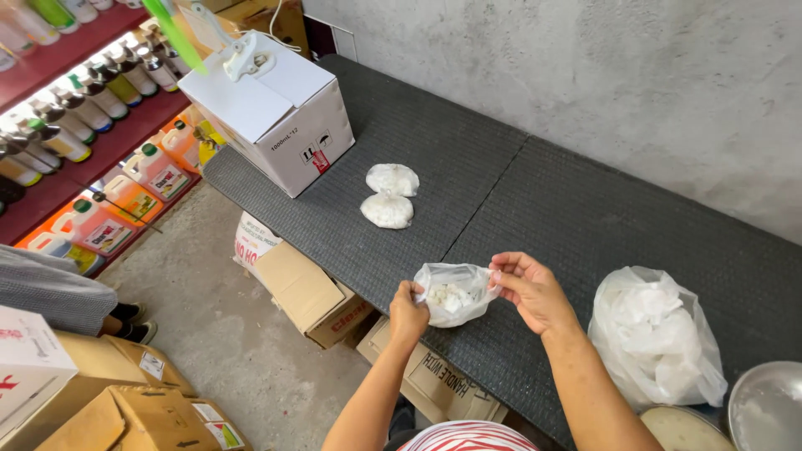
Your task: Bagging white powdery agricultural supplement from a large sack into smaller plastic bags using a red scoop and a scale to weigh the portions.
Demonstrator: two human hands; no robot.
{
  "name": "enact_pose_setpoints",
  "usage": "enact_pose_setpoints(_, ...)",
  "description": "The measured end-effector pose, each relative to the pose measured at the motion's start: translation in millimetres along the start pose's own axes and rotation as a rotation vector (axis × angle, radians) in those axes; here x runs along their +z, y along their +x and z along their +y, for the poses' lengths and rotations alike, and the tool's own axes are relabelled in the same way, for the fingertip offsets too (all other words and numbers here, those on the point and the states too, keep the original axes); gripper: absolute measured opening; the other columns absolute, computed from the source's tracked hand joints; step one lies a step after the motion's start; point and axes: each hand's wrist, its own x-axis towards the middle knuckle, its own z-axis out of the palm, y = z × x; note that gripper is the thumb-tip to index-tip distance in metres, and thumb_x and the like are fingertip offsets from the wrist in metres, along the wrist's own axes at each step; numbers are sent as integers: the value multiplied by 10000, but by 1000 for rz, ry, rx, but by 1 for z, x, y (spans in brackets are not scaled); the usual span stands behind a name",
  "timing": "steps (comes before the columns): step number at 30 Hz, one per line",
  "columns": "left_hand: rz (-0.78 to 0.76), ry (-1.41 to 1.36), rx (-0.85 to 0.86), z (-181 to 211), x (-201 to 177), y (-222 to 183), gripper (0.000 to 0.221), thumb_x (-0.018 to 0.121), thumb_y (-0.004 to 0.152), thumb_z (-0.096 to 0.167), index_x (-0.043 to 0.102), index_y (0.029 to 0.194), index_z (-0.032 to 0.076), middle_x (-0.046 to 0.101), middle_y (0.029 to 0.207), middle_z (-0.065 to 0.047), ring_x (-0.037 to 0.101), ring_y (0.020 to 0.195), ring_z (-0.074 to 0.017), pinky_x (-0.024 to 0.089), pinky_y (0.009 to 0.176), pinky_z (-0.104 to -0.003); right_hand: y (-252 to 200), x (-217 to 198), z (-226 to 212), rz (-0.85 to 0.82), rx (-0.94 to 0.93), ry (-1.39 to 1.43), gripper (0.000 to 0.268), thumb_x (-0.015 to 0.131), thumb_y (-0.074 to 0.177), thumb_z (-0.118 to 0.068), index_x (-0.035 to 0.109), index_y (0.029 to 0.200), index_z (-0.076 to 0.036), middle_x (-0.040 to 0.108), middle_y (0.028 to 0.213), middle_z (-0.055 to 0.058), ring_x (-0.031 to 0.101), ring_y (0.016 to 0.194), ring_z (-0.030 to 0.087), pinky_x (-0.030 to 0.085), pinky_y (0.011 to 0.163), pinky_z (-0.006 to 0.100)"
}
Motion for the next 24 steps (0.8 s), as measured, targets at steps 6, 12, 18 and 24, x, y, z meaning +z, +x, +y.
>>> enact_pose_setpoints(6, 38, 85, -54, 72, -55, -21, 102, 659, 930, 125, 679, 1004, 58, 718, 815, -107, 722, 756, -259, 550, 727, -393, -10, -5, -2, -17, 8, -39, 265, 716, 882, -27, 658, 1141, -35, 696, 1008, 64, 690, 874, 165, 556, 794, 316)
enact_pose_setpoints(12, 41, -196, 21, 124, -91, -29, 140, 633, 1003, 144, 679, 960, 19, 704, 801, -88, 603, 722, -157, 516, 658, -325, -31, 27, -45, -74, -167, -115, 290, 725, 856, 21, 665, 1138, -13, 708, 1076, 72, 697, 954, 136, 572, 904, 312)
enact_pose_setpoints(18, -92, -151, 94, 162, -82, -49, 120, 680, 947, 153, 709, 1007, 54, 721, 886, -36, 655, 819, -138, 548, 733, -304, -25, 42, -16, -85, -243, -262, 298, 743, 866, 32, 678, 1155, 1, 712, 1034, 90, 686, 950, 137, 574, 880, 294)
enact_pose_setpoints(24, -119, -112, 433, 158, -68, -68, 132, 709, 909, 85, 789, 1011, 60, 715, 1065, -122, 645, 1062, -277, 515, 923, -396, -23, 62, 34, -135, -63, -328, 354, 746, 859, 12, 642, 1194, -34, 702, 1024, 56, 676, 932, 96, 579, 828, 255)
